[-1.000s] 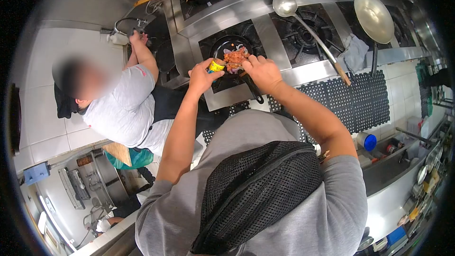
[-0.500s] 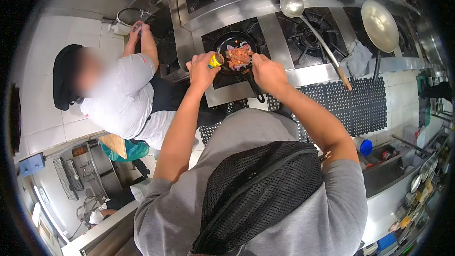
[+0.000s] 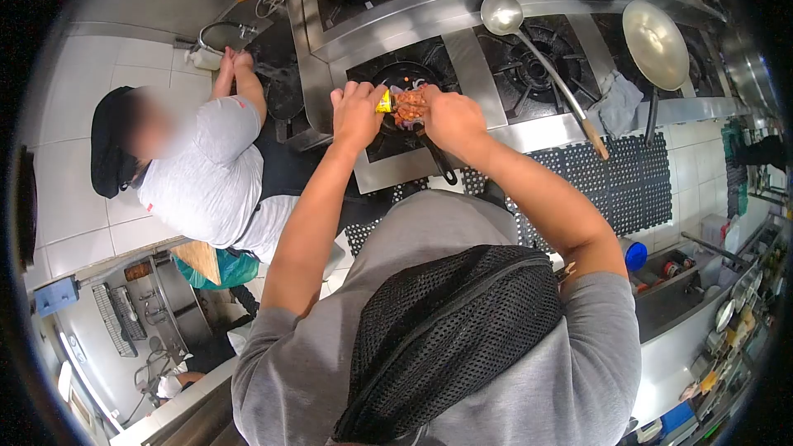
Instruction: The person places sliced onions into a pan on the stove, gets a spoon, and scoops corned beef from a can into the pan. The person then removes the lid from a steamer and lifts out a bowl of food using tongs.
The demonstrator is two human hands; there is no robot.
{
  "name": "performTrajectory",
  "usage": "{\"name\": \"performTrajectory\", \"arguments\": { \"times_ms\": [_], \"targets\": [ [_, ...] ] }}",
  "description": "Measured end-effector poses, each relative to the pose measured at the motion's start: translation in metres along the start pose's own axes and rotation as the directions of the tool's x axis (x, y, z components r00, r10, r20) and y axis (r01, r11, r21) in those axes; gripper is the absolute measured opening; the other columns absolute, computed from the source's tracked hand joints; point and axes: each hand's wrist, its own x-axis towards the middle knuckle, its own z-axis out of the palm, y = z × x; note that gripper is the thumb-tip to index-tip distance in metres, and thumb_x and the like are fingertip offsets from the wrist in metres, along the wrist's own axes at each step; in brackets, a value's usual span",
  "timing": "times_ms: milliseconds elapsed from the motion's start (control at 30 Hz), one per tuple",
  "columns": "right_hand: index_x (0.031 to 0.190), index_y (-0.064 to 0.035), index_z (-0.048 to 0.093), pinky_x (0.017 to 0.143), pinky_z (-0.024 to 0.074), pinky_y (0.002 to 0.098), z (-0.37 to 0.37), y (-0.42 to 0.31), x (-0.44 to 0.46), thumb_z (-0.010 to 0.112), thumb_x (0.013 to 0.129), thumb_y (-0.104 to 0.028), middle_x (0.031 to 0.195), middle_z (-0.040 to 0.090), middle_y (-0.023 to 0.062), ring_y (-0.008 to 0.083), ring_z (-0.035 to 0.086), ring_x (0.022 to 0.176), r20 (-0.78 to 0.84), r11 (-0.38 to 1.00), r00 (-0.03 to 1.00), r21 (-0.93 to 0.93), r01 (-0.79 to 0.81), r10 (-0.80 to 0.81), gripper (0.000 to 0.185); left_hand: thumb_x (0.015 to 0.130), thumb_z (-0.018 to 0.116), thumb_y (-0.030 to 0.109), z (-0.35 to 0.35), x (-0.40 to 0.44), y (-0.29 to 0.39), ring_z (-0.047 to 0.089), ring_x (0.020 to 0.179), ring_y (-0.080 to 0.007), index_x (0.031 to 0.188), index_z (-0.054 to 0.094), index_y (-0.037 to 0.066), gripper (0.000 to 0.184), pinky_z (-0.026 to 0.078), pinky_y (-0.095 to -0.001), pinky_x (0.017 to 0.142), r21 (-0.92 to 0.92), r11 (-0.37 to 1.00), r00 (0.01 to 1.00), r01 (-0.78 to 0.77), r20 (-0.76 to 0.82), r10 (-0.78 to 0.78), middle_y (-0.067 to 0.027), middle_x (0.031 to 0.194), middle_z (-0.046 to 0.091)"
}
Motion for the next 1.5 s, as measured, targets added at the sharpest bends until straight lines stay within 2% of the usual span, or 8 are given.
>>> {"name": "performTrajectory", "arguments": {
  "times_ms": [200, 433, 567, 833, 1033, 1267, 1400, 1500],
  "targets": [
    [0.102, -0.0011, 0.059, 0.075, 0.0568, 0.0603, -0.017, 0.008, 0.003, 0.061, 0.099, -0.016, 0.086, 0.075, 0.0263, 0.0481, 0.074, 0.083, -0.058, 0.997, 0.996, 0.058, -0.058, 0.061, 0.015, 0.075, 0.087, 0.011, 0.007, -0.001, -0.008, 0.06, 0.121, -0.0291, 0.127, 0.072, 0.014, 0.054, 0.04, -0.0489, 0.101, -0.006, 0.995, 0.972, 0.097, -0.213, -0.097, -0.0037, 0.126, 0.07],
    [0.105, -0.0057, 0.056, 0.069, 0.0532, 0.0602, 0.025, 0.042, -0.012, 0.061, 0.102, -0.013, 0.082, 0.072, 0.0251, 0.0482, 0.071, 0.077, -0.094, 0.999, 0.996, 0.045, -0.005, 0.01, 0.01, 0.074, 0.093, 0.016, 0.017, -0.012, -0.016, 0.06, 0.123, -0.0311, 0.127, 0.071, 0.017, 0.058, 0.04, -0.0469, 0.102, -0.456, 0.834, 0.906, 0.311, -0.122, -0.405, -0.0039, 0.124, 0.072],
    [0.103, -0.0053, 0.055, 0.069, 0.0557, 0.0575, -0.001, 0.024, -0.01, 0.063, 0.1, -0.014, 0.087, 0.074, 0.0195, 0.0454, 0.072, 0.077, -0.137, 0.995, 0.986, 0.029, 0.097, -0.092, 0.012, 0.073, 0.093, 0.012, 0.011, -0.016, -0.014, 0.06, 0.124, -0.0313, 0.126, 0.072, 0.017, 0.057, 0.04, -0.0476, 0.102, -0.413, 0.848, 0.908, 0.332, -0.102, -0.406, -0.0037, 0.123, 0.072],
    [0.108, -0.0084, 0.062, 0.063, 0.0569, 0.0492, -0.007, 0.009, 0.01, 0.065, 0.099, -0.015, 0.085, 0.068, 0.0133, 0.037, 0.072, 0.072, -0.101, 0.901, 0.914, -0.244, 0.36, -0.392, 0.011, 0.071, 0.087, 0.007, -0.008, -0.007, -0.006, 0.06, 0.12, -0.0283, 0.126, 0.074, 0.017, 0.057, 0.04, -0.0482, 0.103, -0.141, 0.988, 0.983, 0.066, -0.162, -0.089, -0.0024, 0.123, 0.069],
    [0.115, -0.0094, 0.064, 0.07, 0.0582, 0.0543, -0.013, -0.009, 0.018, 0.065, 0.099, -0.018, 0.087, 0.074, 0.0184, 0.0401, 0.074, 0.084, 0.075, 0.965, 0.982, -0.185, 0.183, -0.172, 0.019, 0.082, 0.073, 0.005, 0.004, 0.001, -0.014, 0.058, 0.122, -0.0276, 0.127, 0.073, 0.017, 0.046, 0.04, -0.0496, 0.103, 0.015, 0.996, 0.987, -0.09, -0.132, 0.091, -0.0035, 0.124, 0.068],
    [0.104, -0.0035, 0.071, 0.086, 0.0554, 0.0529, -0.011, 0.033, 0.044, 0.062, 0.094, -0.015, 0.097, 0.075, 0.0249, 0.0456, 0.073, 0.101, 0.224, 0.973, 0.975, 0.219, -0.068, 0.017, 0.018, 0.086, 0.07, 0.007, 0.004, -0.002, -0.014, 0.058, 0.126, -0.0282, 0.129, 0.071, 0.017, 0.044, 0.039, -0.0528, 0.107, 0.074, 0.985, 0.98, -0.154, -0.118, 0.162, -0.0042, 0.13, 0.068],
    [0.103, -0.0025, 0.068, 0.081, 0.0543, 0.0518, -0.024, 0.038, 0.026, 0.06, 0.099, -0.016, 0.094, 0.073, 0.0256, 0.0469, 0.071, 0.093, 0.155, 0.954, 0.987, 0.284, -0.091, 0.048, 0.016, 0.079, 0.082, 0.009, -0.002, -0.01, -0.015, 0.059, 0.126, -0.0293, 0.127, 0.07, 0.017, 0.05, 0.038, -0.0507, 0.107, -0.026, 0.996, 0.968, 0.081, -0.236, -0.085, -0.0042, 0.131, 0.069],
    [0.107, -0.0044, 0.06, 0.077, 0.054, 0.0589, -0.001, 0.047, 0.01, 0.058, 0.106, -0.021, 0.089, 0.073, 0.0255, 0.049, 0.072, 0.088, 0.026, 0.969, 0.997, 0.234, -0.075, 0.071, 0.016, 0.072, 0.095, 0.018, 0.003, -0.017, -0.018, 0.06, 0.126, -0.0313, 0.126, 0.069, 0.014, 0.06, 0.038, -0.0474, 0.108, -0.429, 0.853, 0.879, 0.296, -0.226, -0.419, -0.0038, 0.13, 0.073]
  ]
}}
